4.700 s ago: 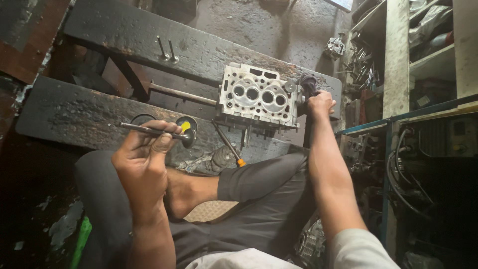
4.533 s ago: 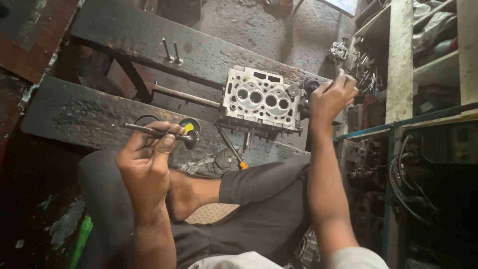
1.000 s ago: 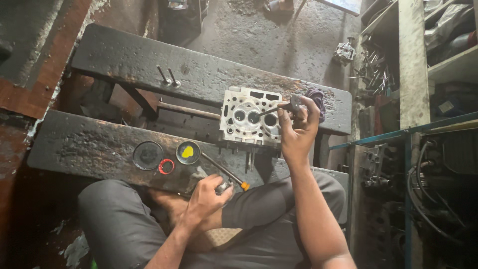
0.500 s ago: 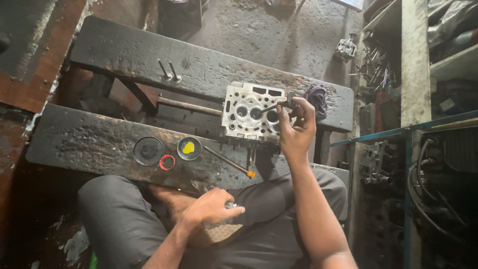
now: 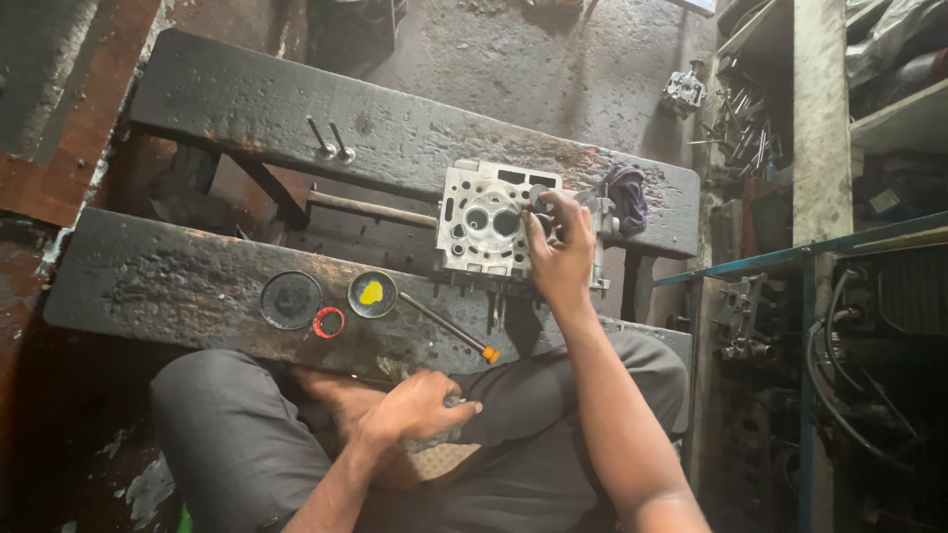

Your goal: The person applies a grinding compound to engine valves by hand, inserts the valves into an engine cylinder head, and uses a suction cup tool to rotate them against the valve seats.

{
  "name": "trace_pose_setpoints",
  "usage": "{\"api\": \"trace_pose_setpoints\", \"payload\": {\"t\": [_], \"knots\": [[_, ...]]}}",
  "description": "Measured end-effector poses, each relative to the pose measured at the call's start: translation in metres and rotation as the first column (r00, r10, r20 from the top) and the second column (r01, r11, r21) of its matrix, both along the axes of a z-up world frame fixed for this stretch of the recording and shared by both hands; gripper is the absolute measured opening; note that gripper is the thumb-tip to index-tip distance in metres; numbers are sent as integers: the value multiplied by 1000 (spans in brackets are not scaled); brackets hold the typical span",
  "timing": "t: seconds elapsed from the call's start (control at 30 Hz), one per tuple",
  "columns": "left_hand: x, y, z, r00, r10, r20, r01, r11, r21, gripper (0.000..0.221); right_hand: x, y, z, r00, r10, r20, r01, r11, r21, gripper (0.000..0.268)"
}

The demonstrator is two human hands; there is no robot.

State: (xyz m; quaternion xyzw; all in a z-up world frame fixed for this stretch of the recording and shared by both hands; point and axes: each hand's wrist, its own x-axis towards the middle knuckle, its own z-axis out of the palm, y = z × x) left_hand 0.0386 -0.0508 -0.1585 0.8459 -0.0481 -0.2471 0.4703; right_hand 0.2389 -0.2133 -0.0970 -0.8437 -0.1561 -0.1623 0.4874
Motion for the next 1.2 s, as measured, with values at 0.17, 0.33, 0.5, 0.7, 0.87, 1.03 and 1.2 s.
{"api": "trace_pose_setpoints", "payload": {"t": [0.17,0.33,0.5,0.7,0.87,1.03,1.2], "knots": [[0,1,4,1000,7,-22,-7,1000,2,53,1,4,1,999,13,34,-13,1000,-16,33],[1,2,9,998,7,-60,-8,1000,-23,52,-5,7,11,998,57,17,-54,990,-131,32],[0,3,8,997,7,-78,-9,1000,-26,52,-20,4,25,956,138,260,-34,930,-366,52],[1,2,-3,1000,-12,-13,11,999,-47,53,-22,-1,29,964,83,252,17,929,-370,52],[0,2,-9,1000,6,23,-6,999,-37,54,-20,-2,20,985,94,144,-15,881,-473,53],[1,-2,-13,998,14,-54,-14,1000,4,53,-14,1,18,986,148,76,-79,818,-569,55],[5,2,5,998,-7,-68,10,999,39,55,-21,4,24,972,159,172,-41,839,-542,49]]}}
